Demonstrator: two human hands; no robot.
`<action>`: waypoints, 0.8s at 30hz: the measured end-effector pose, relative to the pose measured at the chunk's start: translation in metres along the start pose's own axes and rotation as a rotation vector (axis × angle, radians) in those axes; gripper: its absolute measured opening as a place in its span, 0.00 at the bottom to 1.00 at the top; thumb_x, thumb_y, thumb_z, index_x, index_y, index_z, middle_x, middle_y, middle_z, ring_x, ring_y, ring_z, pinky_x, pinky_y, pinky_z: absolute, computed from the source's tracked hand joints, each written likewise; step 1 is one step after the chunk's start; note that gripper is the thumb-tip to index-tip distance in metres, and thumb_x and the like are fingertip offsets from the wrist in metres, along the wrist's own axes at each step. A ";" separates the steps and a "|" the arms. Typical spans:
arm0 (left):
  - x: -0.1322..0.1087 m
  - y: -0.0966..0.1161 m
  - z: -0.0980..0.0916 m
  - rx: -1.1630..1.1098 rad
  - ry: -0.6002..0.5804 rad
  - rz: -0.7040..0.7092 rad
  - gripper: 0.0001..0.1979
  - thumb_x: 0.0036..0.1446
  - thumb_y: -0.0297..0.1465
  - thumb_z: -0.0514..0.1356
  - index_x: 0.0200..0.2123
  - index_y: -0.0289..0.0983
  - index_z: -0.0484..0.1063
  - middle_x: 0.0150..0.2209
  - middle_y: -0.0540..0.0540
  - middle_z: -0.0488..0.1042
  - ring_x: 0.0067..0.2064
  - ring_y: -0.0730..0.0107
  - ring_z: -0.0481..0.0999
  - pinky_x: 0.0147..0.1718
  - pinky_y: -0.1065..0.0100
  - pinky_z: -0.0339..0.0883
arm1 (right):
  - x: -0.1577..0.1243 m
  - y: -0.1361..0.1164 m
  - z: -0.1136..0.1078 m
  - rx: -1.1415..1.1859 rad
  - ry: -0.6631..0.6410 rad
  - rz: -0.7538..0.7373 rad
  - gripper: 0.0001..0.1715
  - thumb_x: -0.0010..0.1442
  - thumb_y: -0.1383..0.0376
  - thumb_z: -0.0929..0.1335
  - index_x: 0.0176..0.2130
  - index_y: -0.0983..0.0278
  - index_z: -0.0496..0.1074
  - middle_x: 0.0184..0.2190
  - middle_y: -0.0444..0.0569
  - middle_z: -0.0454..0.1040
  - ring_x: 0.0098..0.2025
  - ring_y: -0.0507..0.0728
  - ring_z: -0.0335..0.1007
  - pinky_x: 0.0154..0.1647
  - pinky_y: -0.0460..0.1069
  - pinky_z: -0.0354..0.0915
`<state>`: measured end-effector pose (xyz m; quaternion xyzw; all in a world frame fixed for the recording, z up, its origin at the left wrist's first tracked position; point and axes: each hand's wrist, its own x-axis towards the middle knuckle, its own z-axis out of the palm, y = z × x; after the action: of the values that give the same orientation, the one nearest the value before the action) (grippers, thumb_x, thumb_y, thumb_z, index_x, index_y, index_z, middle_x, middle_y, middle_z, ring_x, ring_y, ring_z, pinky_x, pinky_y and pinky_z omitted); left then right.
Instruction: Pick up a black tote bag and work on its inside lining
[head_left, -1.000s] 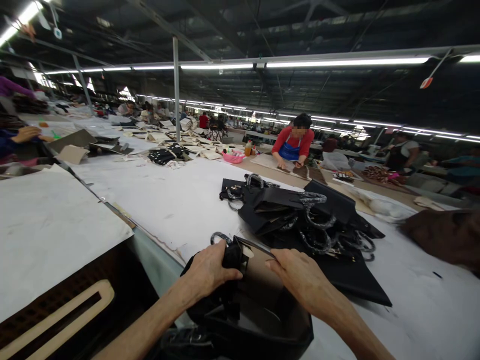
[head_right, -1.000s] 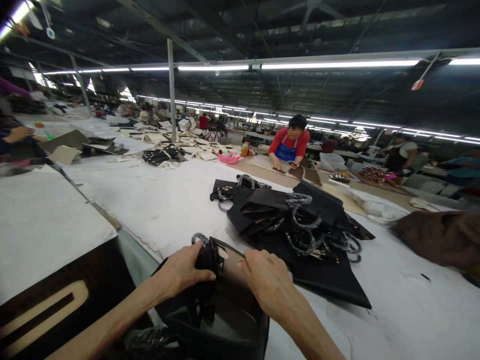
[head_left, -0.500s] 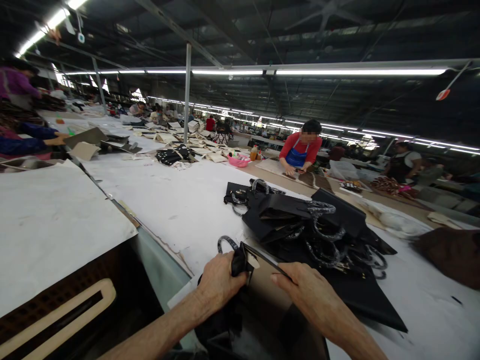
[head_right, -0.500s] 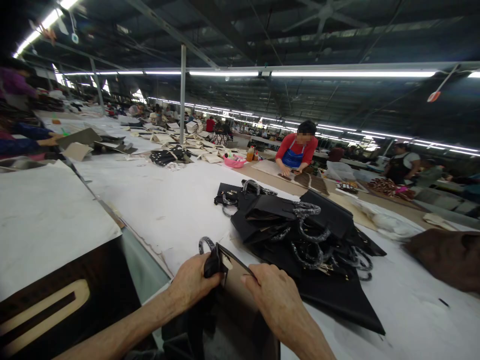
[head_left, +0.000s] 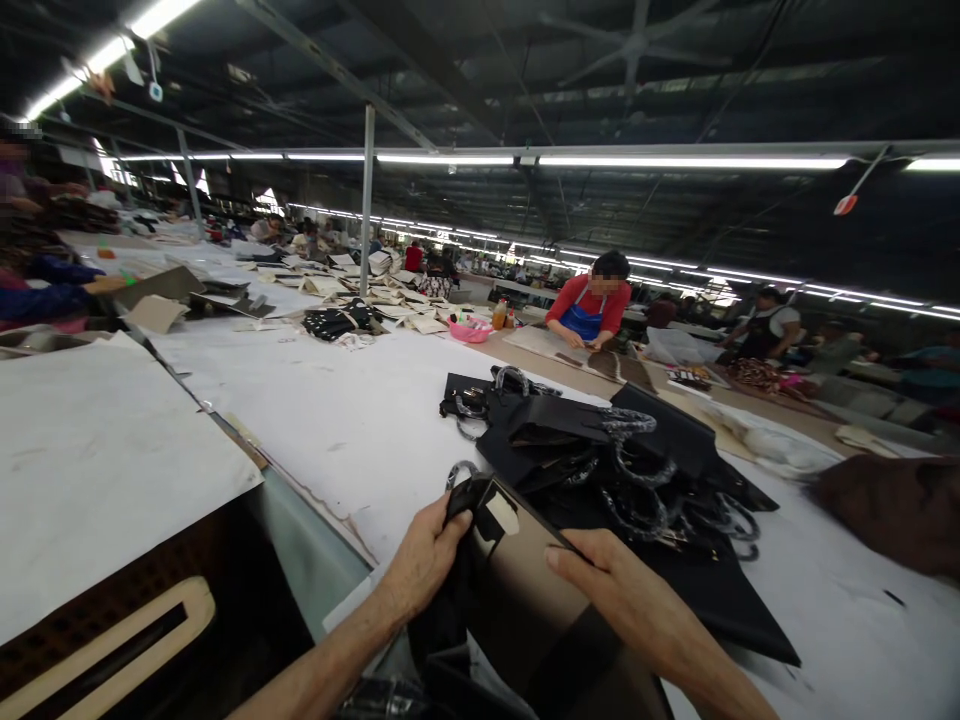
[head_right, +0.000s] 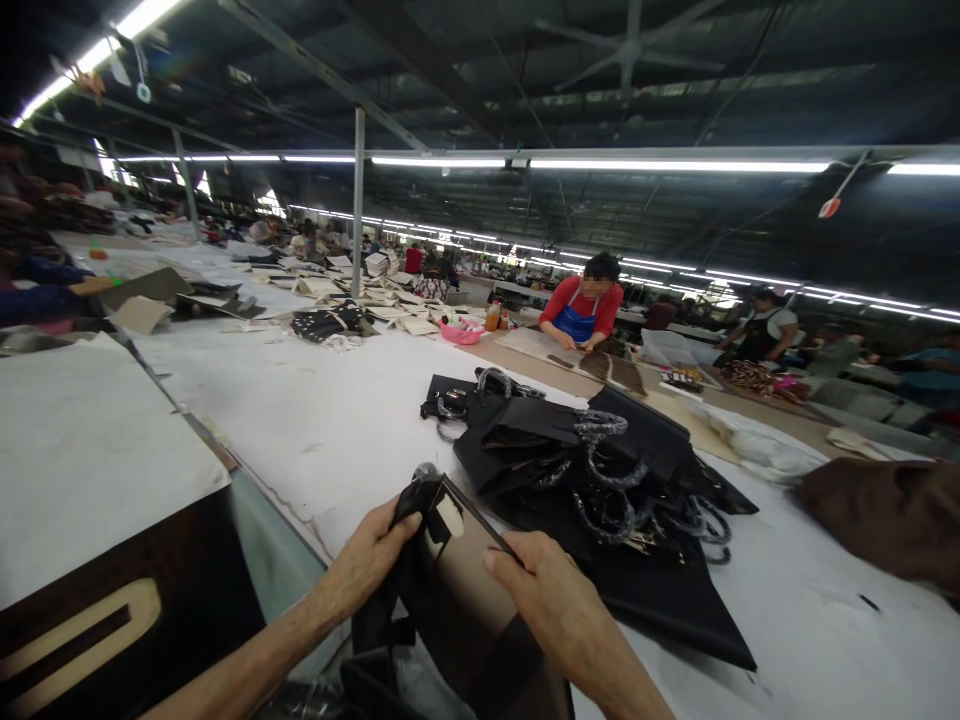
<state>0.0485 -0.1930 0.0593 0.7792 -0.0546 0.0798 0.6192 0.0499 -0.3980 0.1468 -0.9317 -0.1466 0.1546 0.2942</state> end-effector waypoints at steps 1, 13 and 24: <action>0.001 0.003 -0.003 -0.002 0.000 0.009 0.14 0.59 0.32 0.48 0.43 0.34 0.69 0.40 0.47 0.75 0.44 0.63 0.70 0.46 0.67 0.62 | -0.001 0.000 -0.001 0.037 0.001 -0.012 0.19 0.59 0.53 0.59 0.27 0.63 0.67 0.25 0.43 0.68 0.30 0.56 0.64 0.28 0.46 0.54; -0.004 0.028 -0.036 0.183 0.100 0.066 0.16 0.61 0.37 0.46 0.42 0.36 0.68 0.40 0.46 0.74 0.44 0.64 0.70 0.47 0.66 0.61 | 0.002 -0.003 0.013 0.158 0.058 -0.107 0.20 0.59 0.53 0.59 0.35 0.65 0.71 0.33 0.47 0.73 0.39 0.61 0.67 0.39 0.49 0.62; 0.003 0.021 -0.063 0.197 -0.055 0.031 0.18 0.60 0.39 0.48 0.44 0.35 0.70 0.41 0.47 0.75 0.44 0.63 0.71 0.45 0.68 0.62 | -0.057 0.058 0.023 0.439 0.509 0.041 0.27 0.53 0.45 0.64 0.45 0.58 0.71 0.45 0.48 0.74 0.48 0.60 0.69 0.49 0.47 0.64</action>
<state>0.0438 -0.1362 0.0939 0.8373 -0.0754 0.0728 0.5366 -0.0002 -0.4523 0.1061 -0.8576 -0.0131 -0.0492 0.5117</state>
